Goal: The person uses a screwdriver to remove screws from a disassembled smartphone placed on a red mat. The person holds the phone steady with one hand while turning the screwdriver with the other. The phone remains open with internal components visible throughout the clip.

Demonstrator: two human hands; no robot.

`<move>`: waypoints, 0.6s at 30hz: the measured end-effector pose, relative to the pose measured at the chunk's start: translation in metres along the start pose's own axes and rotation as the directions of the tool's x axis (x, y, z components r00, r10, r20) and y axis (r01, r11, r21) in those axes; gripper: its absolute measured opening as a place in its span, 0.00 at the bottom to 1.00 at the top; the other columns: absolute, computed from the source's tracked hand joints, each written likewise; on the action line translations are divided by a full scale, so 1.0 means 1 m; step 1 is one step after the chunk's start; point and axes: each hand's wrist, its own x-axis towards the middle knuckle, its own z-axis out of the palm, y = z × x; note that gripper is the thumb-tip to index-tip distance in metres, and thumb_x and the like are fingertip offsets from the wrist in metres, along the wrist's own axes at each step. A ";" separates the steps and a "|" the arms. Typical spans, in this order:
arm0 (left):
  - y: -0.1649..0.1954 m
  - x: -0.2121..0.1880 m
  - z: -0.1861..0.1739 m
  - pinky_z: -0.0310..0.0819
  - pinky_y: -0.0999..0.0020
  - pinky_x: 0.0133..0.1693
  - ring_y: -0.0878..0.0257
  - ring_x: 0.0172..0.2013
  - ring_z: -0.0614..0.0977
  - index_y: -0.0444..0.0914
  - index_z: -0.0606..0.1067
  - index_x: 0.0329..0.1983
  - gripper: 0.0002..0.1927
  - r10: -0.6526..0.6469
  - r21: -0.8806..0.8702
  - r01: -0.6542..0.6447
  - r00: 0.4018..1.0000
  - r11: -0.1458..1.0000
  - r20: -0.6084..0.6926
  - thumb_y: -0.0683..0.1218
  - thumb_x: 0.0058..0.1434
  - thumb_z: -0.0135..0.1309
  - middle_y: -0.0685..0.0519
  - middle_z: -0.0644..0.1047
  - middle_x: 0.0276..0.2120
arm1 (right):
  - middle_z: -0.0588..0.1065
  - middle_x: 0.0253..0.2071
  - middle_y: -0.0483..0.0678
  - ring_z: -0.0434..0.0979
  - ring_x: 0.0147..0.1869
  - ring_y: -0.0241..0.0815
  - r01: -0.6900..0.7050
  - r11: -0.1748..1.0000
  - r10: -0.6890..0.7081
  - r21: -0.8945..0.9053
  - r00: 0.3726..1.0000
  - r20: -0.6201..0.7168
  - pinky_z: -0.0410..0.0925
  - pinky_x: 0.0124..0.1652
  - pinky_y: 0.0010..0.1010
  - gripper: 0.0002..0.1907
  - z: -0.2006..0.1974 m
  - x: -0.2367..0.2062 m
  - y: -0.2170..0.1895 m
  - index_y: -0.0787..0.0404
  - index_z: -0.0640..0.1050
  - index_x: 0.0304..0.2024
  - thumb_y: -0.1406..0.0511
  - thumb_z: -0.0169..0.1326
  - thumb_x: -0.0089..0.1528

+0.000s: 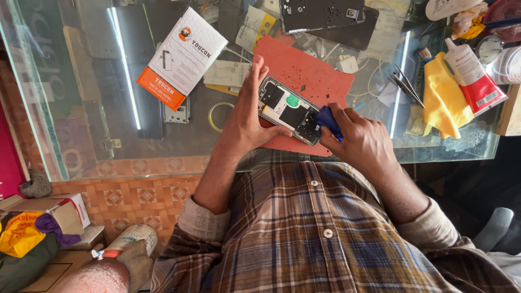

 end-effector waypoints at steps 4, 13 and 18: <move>-0.001 0.001 -0.001 0.61 0.49 0.74 0.42 0.76 0.59 0.32 0.63 0.70 0.57 0.056 0.219 -0.055 0.998 0.974 0.004 0.66 0.46 0.73 0.39 0.52 0.77 | 0.78 0.35 0.53 0.80 0.29 0.58 -0.006 1.000 0.006 -0.008 1.000 0.023 0.71 0.29 0.47 0.26 0.000 0.004 -0.002 0.63 0.76 0.57 0.55 0.59 0.62; -0.002 0.001 0.001 0.62 0.49 0.72 0.45 0.75 0.60 0.28 0.74 0.62 0.50 -0.019 0.256 0.008 0.999 0.967 0.040 0.66 0.46 0.72 0.38 0.62 0.72 | 0.79 0.38 0.54 0.80 0.29 0.58 -0.004 1.000 0.004 0.013 1.000 0.012 0.72 0.31 0.46 0.27 0.008 0.009 -0.006 0.66 0.75 0.58 0.55 0.59 0.62; -0.001 -0.001 0.000 0.62 0.49 0.73 0.45 0.75 0.59 0.28 0.73 0.63 0.50 -0.014 0.253 0.003 0.999 0.967 0.043 0.65 0.47 0.72 0.38 0.62 0.72 | 0.78 0.36 0.55 0.81 0.30 0.58 -0.004 1.000 0.003 0.004 1.000 0.027 0.72 0.30 0.47 0.28 0.010 0.013 -0.010 0.67 0.76 0.59 0.56 0.58 0.62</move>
